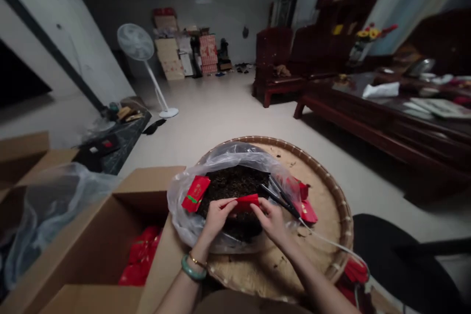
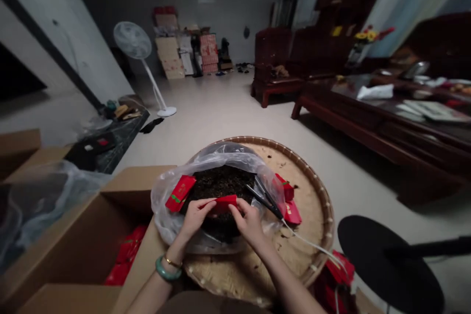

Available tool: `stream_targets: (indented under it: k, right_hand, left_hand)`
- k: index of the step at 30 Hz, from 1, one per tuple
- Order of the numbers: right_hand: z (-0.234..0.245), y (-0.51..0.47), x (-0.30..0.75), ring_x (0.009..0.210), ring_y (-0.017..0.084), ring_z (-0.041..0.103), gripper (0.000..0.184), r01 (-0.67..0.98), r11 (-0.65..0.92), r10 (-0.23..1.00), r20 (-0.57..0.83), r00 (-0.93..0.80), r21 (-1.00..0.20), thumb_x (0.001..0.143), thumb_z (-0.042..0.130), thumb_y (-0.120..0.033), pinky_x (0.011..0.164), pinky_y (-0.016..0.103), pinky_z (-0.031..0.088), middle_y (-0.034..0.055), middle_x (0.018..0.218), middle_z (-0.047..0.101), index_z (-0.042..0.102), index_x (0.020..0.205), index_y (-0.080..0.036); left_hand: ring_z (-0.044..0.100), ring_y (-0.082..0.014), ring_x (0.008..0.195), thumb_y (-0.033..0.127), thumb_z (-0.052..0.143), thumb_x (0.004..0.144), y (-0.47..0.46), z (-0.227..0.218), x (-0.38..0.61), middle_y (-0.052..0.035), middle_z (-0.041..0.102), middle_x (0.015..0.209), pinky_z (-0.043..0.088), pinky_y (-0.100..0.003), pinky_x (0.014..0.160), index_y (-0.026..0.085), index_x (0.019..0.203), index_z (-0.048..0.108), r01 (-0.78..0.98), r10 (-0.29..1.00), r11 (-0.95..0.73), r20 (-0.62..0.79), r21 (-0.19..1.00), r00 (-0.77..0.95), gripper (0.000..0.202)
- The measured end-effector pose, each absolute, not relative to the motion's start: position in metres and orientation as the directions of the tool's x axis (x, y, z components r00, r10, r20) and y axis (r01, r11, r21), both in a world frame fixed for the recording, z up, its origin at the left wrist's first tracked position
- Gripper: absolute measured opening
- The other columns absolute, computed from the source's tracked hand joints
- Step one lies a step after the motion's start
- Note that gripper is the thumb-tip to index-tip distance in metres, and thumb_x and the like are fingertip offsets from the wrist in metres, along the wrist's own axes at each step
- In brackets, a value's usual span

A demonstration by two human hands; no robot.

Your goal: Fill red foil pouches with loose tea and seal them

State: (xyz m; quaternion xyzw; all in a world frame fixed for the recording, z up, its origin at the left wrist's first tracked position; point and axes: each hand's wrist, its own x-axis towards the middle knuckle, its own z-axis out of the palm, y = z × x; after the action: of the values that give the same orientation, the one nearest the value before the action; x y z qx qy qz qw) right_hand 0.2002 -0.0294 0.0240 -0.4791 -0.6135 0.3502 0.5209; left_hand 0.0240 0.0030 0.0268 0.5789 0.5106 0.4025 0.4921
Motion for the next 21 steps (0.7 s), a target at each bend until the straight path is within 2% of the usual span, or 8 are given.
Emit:
stream_targets:
  k: [5, 10, 12, 14, 16, 18, 20, 21]
  right_hand:
    - [0.025, -0.022, 0.194, 0.077, 0.022, 0.068, 0.03, 0.037, 0.127, 0.976, 0.118, -0.181, -0.991, 0.08, 0.059, -0.041, 0.075, 0.035, 0.053, 0.0046, 0.086, 0.075, 0.072, 0.092, -0.017]
    - [0.026, -0.023, 0.198, 0.086, 0.022, 0.065, 0.039, 0.017, 0.107, 0.97, 0.1, -0.223, -0.994, 0.084, 0.052, -0.05, 0.085, 0.037, 0.048, 0.0038, 0.089, 0.073, 0.072, 0.095, -0.019]
    - [0.027, -0.023, 0.201, 0.086, 0.022, 0.064, 0.042, -0.016, 0.078, 0.965, 0.079, -0.252, -0.997, 0.083, 0.052, -0.055, 0.087, 0.037, 0.047, 0.0036, 0.089, 0.072, 0.072, 0.096, -0.02]
    - [0.026, -0.023, 0.204, 0.082, 0.021, 0.062, 0.049, -0.006, 0.021, 0.961, 0.022, -0.277, -1.0, 0.081, 0.05, -0.061, 0.085, 0.037, 0.046, 0.003, 0.086, 0.071, 0.071, 0.095, -0.019]
    - [0.025, -0.022, 0.206, 0.078, 0.021, 0.06, 0.054, 0.028, -0.027, 0.957, -0.034, -0.289, -0.999, 0.08, 0.048, -0.065, 0.082, 0.037, 0.046, 0.0023, 0.081, 0.07, 0.071, 0.092, -0.018]
    - [0.024, -0.021, 0.206, 0.079, 0.02, 0.059, 0.056, 0.041, -0.049, 0.95, -0.059, -0.306, -0.998, 0.081, 0.046, -0.066, 0.083, 0.037, 0.044, 0.0027, 0.082, 0.069, 0.071, 0.091, -0.017]
    - [0.022, -0.021, 0.204, 0.085, 0.021, 0.058, 0.055, 0.019, -0.058, 0.941, -0.061, -0.333, -0.998, 0.082, 0.045, -0.065, 0.087, 0.037, 0.042, 0.0043, 0.089, 0.068, 0.07, 0.094, -0.017]
    - [0.021, -0.022, 0.203, 0.088, 0.021, 0.058, 0.055, 0.007, -0.062, 0.937, -0.06, -0.344, -0.998, 0.083, 0.045, -0.064, 0.089, 0.037, 0.041, 0.005, 0.093, 0.068, 0.069, 0.096, -0.016]
  left_hand:
    - [0.069, -0.0256, 0.072, 0.062, 0.061, 0.067, 0.003, 0.022, 0.023, -0.0106, 0.074, 0.09, 0.059, -0.037, 0.055, 0.011, 0.095, 0.073, 0.114, 0.971, 0.079, -0.103, 0.99, 0.215, 0.059]
    - [0.07, -0.0277, 0.078, 0.068, 0.052, 0.073, -0.004, 0.016, 0.027, -0.0096, 0.074, 0.089, 0.059, -0.038, 0.058, 0.012, 0.098, 0.072, -0.017, 0.96, 0.149, -0.14, 0.989, 0.243, 0.065]
    - [0.069, -0.0281, 0.087, 0.064, 0.046, 0.08, -0.006, 0.014, 0.025, -0.0093, 0.074, 0.091, 0.059, -0.039, 0.067, 0.013, 0.102, 0.071, 0.033, 0.975, 0.088, -0.093, 0.996, 0.202, 0.061]
    - [0.066, -0.0269, 0.097, 0.055, 0.045, 0.086, -0.009, 0.014, 0.022, -0.0091, 0.072, 0.1, 0.057, -0.04, 0.079, 0.016, 0.11, 0.066, 0.189, 0.995, -0.095, 0.084, 0.977, 0.062, 0.051]
    - [0.06, -0.0267, 0.107, 0.045, 0.055, 0.084, -0.014, 0.013, 0.019, -0.0099, 0.067, 0.114, 0.052, -0.043, 0.089, 0.019, 0.118, 0.061, 0.433, 0.928, -0.331, 0.372, 0.838, -0.012, 0.043]
    - [0.054, -0.0279, 0.113, 0.036, 0.064, 0.08, -0.019, 0.013, 0.017, -0.0103, 0.062, 0.123, 0.046, -0.047, 0.096, 0.022, 0.123, 0.057, 0.623, 0.801, -0.527, 0.583, 0.577, 0.138, 0.046]
    - [0.05, -0.028, 0.115, 0.026, 0.065, 0.079, -0.023, 0.012, 0.017, -0.01, 0.058, 0.127, 0.043, -0.048, 0.098, 0.023, 0.126, 0.053, 0.669, 0.704, -0.649, 0.618, 0.362, 0.349, 0.048]
    - [0.049, -0.0275, 0.114, 0.022, 0.062, 0.081, -0.024, 0.01, 0.017, -0.01, 0.058, 0.127, 0.044, -0.047, 0.098, 0.023, 0.129, 0.05, 0.665, 0.685, -0.677, 0.602, 0.316, 0.411, 0.05]
